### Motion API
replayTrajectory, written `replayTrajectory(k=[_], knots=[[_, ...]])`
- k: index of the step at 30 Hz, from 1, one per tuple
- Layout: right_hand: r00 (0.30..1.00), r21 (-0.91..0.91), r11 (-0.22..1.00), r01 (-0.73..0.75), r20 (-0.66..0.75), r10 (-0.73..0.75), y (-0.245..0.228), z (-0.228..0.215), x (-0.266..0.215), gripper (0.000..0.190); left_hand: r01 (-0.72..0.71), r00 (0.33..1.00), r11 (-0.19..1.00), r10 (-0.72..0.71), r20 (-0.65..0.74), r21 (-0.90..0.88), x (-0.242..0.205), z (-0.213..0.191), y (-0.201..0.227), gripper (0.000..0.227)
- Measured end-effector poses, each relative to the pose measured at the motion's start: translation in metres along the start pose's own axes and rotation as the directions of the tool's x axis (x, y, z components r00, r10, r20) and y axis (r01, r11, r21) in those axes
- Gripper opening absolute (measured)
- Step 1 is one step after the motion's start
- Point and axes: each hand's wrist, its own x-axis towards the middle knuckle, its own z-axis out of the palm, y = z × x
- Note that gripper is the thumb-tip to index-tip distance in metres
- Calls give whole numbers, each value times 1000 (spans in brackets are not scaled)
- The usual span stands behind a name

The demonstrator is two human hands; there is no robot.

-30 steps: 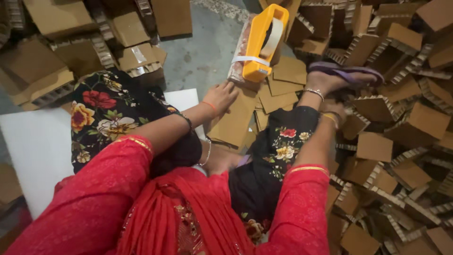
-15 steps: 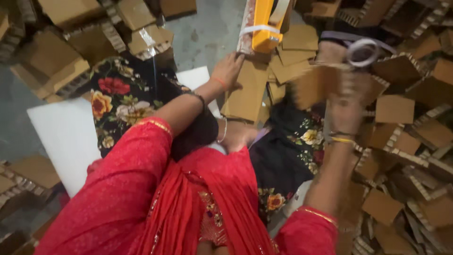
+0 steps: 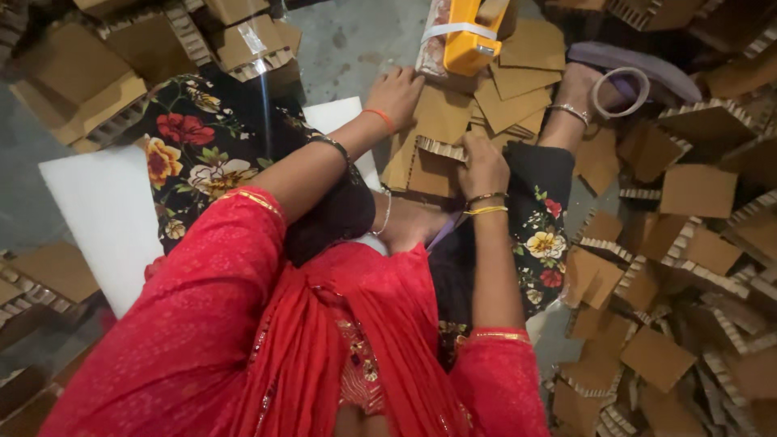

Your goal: The person sits on the floor and assembles small cardboard boxes by folding flaps and securing them with clear tape. They repeatedly pick up flat cardboard pieces, fold them into box shapes, and use a handheld tape dispenser to seal the edges.

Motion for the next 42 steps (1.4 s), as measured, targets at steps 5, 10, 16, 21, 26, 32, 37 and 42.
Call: replayTrajectory(k=[5,10,16,21,26,32,37,42], knots=[[998,45,997,-56,44,54,-2,4,1,38,-152,958,987,160,-238,51,-5,2,9,34],[997,23,999,-45,57,44,2,10,3,36,-154,987,986,157,43,-58,2,-9,25,44],[983,38,991,-129,138,122,-2,10,-2,33,-108,988,994,109,109,-17,9,-1,13,63],[995,-57,997,-49,83,54,-6,11,-7,84,-59,998,980,61,1,-188,10,-3,13,36],[996,-65,995,-81,-46,78,-18,18,-12,112,-189,972,905,228,61,-381,-5,-36,23,48],[999,233,972,42,-19,-39,13,30,-13,91,-207,970,902,241,42,-379,-46,-25,56,59],[860,776,604,-182,-172,481,131,92,-2,47,-272,960,930,244,-135,-248,-42,-36,50,30],[889,795,577,-187,-113,444,184,153,0,26,-351,926,918,311,-212,-186,-41,-39,53,25]])
